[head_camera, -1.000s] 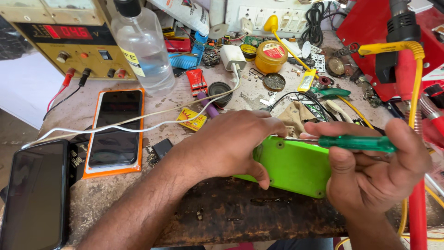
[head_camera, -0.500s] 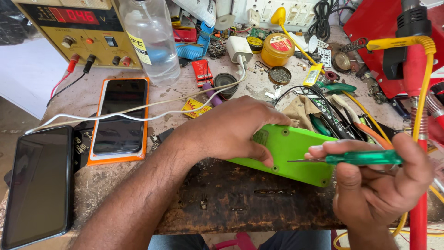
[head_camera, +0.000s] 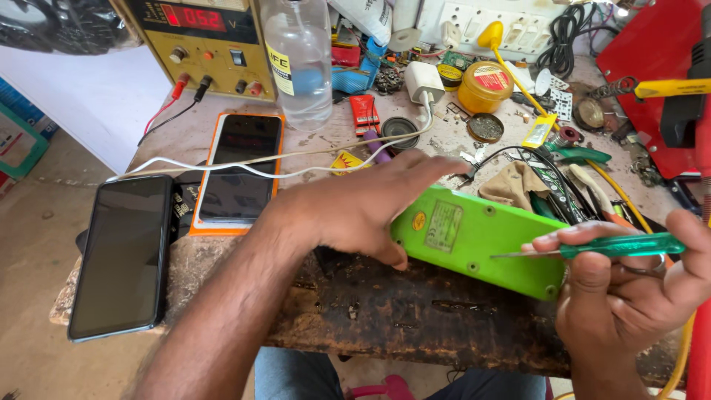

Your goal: The person plugs a green and white tube light fixture into a wall socket, then uses a green screwdriver to remove screws from the fixture's cover. After opening the cover, the person uses a soldering iron to work on the internal circuit board and components.

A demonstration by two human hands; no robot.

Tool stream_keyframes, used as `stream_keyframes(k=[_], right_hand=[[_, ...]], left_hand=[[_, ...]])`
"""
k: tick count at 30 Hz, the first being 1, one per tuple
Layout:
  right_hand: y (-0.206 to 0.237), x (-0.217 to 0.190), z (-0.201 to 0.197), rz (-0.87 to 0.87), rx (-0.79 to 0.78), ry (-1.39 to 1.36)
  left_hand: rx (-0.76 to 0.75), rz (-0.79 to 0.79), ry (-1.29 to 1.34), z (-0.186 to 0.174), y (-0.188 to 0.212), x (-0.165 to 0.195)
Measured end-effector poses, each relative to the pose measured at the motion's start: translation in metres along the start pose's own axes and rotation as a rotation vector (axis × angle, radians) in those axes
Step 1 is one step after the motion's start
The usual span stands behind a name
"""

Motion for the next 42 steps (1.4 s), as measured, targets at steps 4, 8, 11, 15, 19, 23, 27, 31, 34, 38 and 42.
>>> stream_keyframes(k=[4, 8, 11, 15, 19, 23, 27, 31, 34, 38, 42], right_hand=[[0.001, 0.001, -0.003, 0.051, 0.005, -0.068], [-0.002, 0.000, -0.002, 0.064, -0.010, -0.144], [-0.004, -0.001, -0.002, 0.067, 0.003, -0.174], [-0.006, -0.005, -0.003, 0.058, 0.013, -0.181], [-0.010, -0.009, -0.003, 0.059, 0.040, -0.165], [-0.016, -0.024, 0.010, -0.002, 0.048, 0.014], [-0.028, -0.034, 0.045, -0.057, -0.058, 0.249], [-0.060, -0.027, 0.066, -0.040, -0.156, 0.209], [-0.073, -0.021, 0.069, -0.008, -0.184, 0.153], [-0.078, -0.014, 0.071, 0.065, -0.200, 0.134], [-0.080, -0.011, 0.071, 0.139, -0.165, 0.088]], left_hand=[[0.195, 0.099, -0.017, 0.009, 0.021, 0.006], [0.259, 0.148, -0.002, 0.017, 0.032, 0.004], [0.299, 0.169, 0.025, 0.018, 0.033, 0.004], [0.332, 0.201, 0.005, 0.017, 0.030, 0.005], [0.407, 0.270, -0.047, 0.020, 0.030, 0.008], [0.442, 0.243, 0.084, 0.026, 0.030, 0.000], [0.451, 0.191, 0.042, 0.026, 0.025, -0.005], [0.419, 0.076, 0.047, 0.026, 0.021, -0.012], [0.349, -0.040, -0.062, 0.027, 0.021, -0.016], [0.430, 0.120, -0.251, 0.014, 0.023, 0.006], [0.653, 0.025, -0.491, 0.010, 0.062, 0.042]])
Point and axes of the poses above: each hand's wrist, its own y-axis away from the middle knuckle, its own z-axis out of the palm, x = y × z, the point moved 6 cm from there along -y, towards the middle knuckle, and after that the axes turned 10 degrees about z, right-handed, at the moved point
